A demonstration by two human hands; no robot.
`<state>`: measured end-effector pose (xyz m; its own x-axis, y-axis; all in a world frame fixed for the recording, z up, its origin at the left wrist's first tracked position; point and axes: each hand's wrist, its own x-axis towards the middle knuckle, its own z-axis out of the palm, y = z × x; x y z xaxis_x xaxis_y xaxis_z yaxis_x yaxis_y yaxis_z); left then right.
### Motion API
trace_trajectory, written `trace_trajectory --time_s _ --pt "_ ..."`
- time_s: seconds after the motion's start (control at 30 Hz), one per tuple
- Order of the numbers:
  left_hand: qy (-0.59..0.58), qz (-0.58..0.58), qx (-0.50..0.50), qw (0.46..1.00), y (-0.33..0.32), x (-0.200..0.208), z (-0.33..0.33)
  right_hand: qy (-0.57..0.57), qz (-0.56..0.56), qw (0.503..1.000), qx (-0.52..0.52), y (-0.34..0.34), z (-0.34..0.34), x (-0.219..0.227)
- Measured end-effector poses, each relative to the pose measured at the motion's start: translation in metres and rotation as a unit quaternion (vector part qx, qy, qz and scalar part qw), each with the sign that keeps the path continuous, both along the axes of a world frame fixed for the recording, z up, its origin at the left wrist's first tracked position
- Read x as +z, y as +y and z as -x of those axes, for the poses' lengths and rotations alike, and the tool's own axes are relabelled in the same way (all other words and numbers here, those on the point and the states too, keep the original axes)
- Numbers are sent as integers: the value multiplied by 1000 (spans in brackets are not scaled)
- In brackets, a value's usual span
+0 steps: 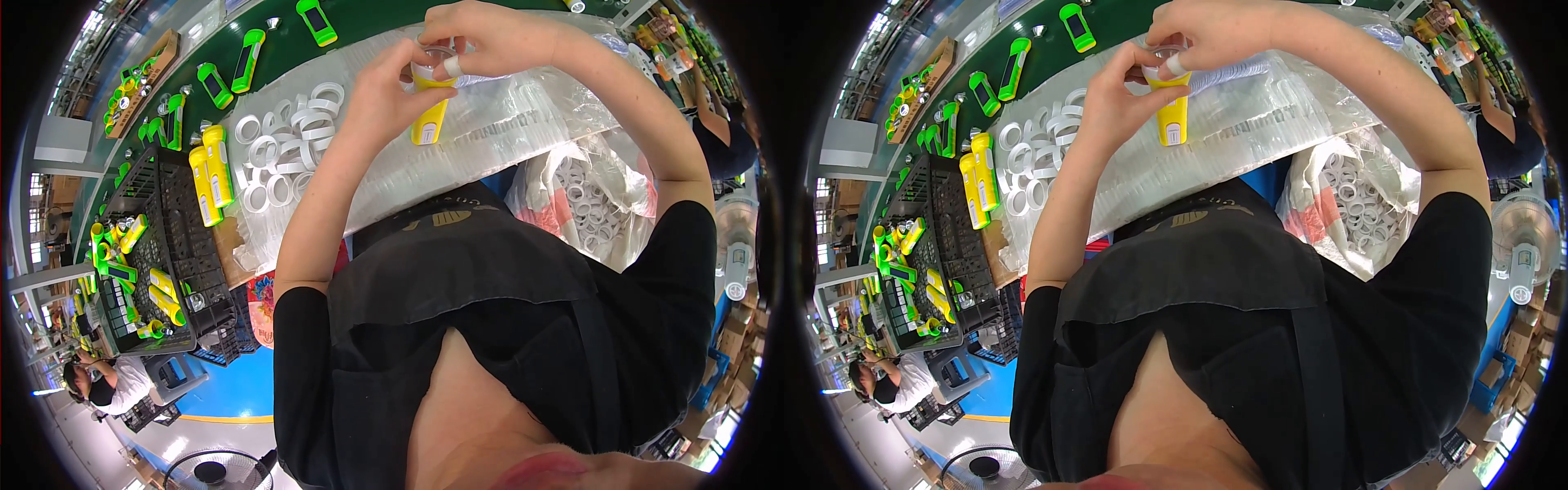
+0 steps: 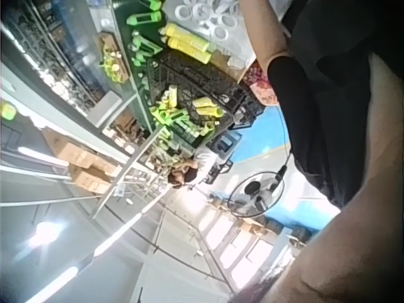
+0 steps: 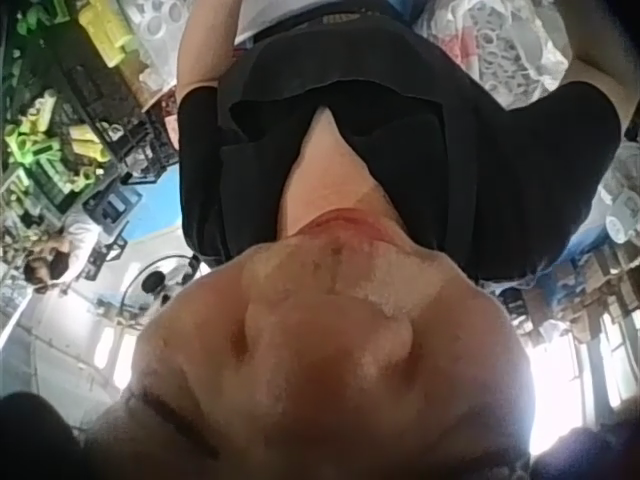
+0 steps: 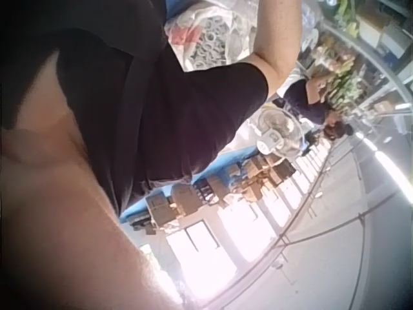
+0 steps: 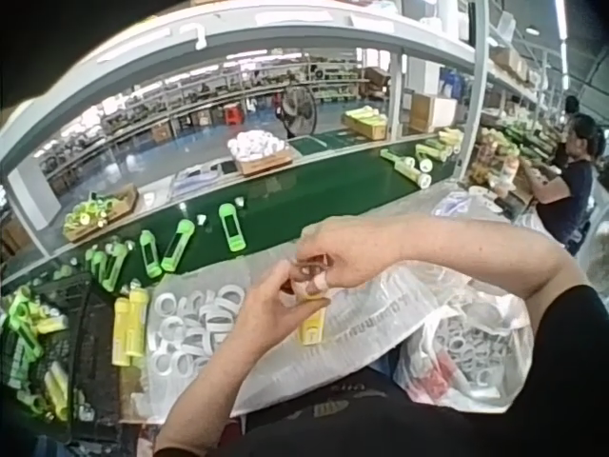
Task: Assembling plastic rings and components onto portable flashlights at a factory assembly line.
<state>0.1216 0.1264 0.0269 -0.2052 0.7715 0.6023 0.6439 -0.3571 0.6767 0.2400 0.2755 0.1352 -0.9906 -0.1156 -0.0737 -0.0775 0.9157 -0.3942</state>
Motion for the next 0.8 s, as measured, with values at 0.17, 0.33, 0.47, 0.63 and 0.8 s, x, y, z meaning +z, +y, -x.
trace_trajectory --time_s 0.17,0.33,0.47,0.63,0.8 --pt "25 31 32 999 6 -2 -1 18 -145 974 -174 -23 3 -7" --pt "-21 16 7 1000 1 3 -4 249 -33 952 175 7 -8 -22" --pt "56 23 55 997 2 -2 -7 128 -90 981 -111 -6 -9 -39" --pt "27 21 41 999 2 -2 0 -68 -59 983 -159 -19 1 16" --pt "57 62 69 994 -3 5 -5 -9 -64 994 -85 -13 2 0"
